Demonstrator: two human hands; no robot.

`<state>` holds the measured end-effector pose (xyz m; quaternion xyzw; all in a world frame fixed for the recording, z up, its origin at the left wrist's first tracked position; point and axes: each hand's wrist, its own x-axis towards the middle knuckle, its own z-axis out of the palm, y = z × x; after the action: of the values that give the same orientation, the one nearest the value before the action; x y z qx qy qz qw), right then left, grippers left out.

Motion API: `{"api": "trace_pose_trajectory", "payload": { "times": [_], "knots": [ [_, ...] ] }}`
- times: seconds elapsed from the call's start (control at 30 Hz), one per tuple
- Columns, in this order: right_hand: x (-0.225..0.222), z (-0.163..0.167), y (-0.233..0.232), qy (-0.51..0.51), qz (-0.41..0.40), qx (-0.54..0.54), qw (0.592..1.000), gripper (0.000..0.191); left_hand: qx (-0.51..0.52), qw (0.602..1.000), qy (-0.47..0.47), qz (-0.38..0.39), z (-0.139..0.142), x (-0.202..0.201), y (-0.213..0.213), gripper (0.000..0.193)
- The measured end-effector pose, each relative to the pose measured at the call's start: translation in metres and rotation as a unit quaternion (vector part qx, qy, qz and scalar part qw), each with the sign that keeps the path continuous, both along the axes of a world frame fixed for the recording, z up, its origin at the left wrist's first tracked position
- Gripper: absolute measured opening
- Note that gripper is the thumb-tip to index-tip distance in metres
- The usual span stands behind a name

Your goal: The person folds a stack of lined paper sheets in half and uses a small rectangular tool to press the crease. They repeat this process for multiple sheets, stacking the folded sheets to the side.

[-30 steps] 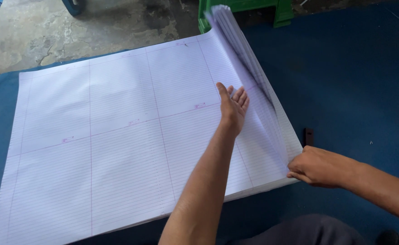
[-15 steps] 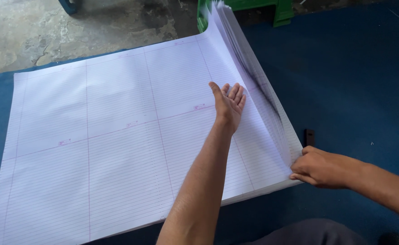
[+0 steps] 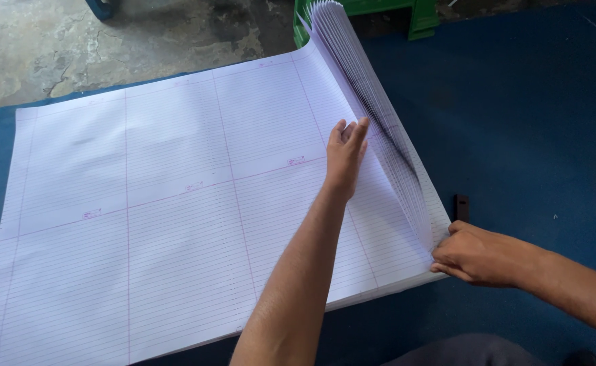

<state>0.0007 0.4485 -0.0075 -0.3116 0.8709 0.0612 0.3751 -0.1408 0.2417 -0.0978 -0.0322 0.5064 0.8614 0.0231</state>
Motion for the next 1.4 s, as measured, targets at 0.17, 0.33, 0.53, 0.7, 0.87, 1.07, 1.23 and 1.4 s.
{"api": "trace_pose_trajectory", "payload": {
  "times": [0.17,0.33,0.53,0.7,0.87,1.07,1.23,1.4],
  "knots": [
    [-0.001,0.001,0.000,-0.006,0.001,0.009,1.000,0.041,-0.064,0.998,0.015,0.018,0.003,0.003,0.002,0.119],
    [0.000,0.002,-0.001,0.006,-0.014,-0.013,1.000,0.039,-0.050,0.999,0.006,0.015,0.003,0.003,0.002,0.116],
    [0.000,0.001,-0.003,0.003,-0.005,0.000,1.000,0.039,-0.061,0.998,-0.010,0.018,0.001,0.001,0.003,0.106],
    [0.000,0.002,-0.005,0.002,-0.005,0.002,1.000,0.038,-0.045,0.999,-0.011,0.013,0.009,0.005,0.000,0.095],
    [0.000,0.001,-0.005,0.000,-0.011,-0.001,1.000,0.037,-0.050,0.998,0.025,0.019,0.026,0.016,-0.003,0.100],
    [0.000,-0.001,-0.002,0.012,-0.003,-0.010,1.000,0.038,-0.157,0.987,0.001,-0.021,0.021,0.018,0.000,0.070],
    [0.000,-0.002,-0.001,0.012,0.000,-0.012,1.000,0.037,-0.163,0.985,0.047,0.021,0.003,0.006,0.007,0.057],
    [-0.001,-0.003,-0.001,0.009,-0.012,-0.004,1.000,0.036,-0.185,0.982,0.037,0.030,-0.002,0.004,0.012,0.078]
  ]
}}
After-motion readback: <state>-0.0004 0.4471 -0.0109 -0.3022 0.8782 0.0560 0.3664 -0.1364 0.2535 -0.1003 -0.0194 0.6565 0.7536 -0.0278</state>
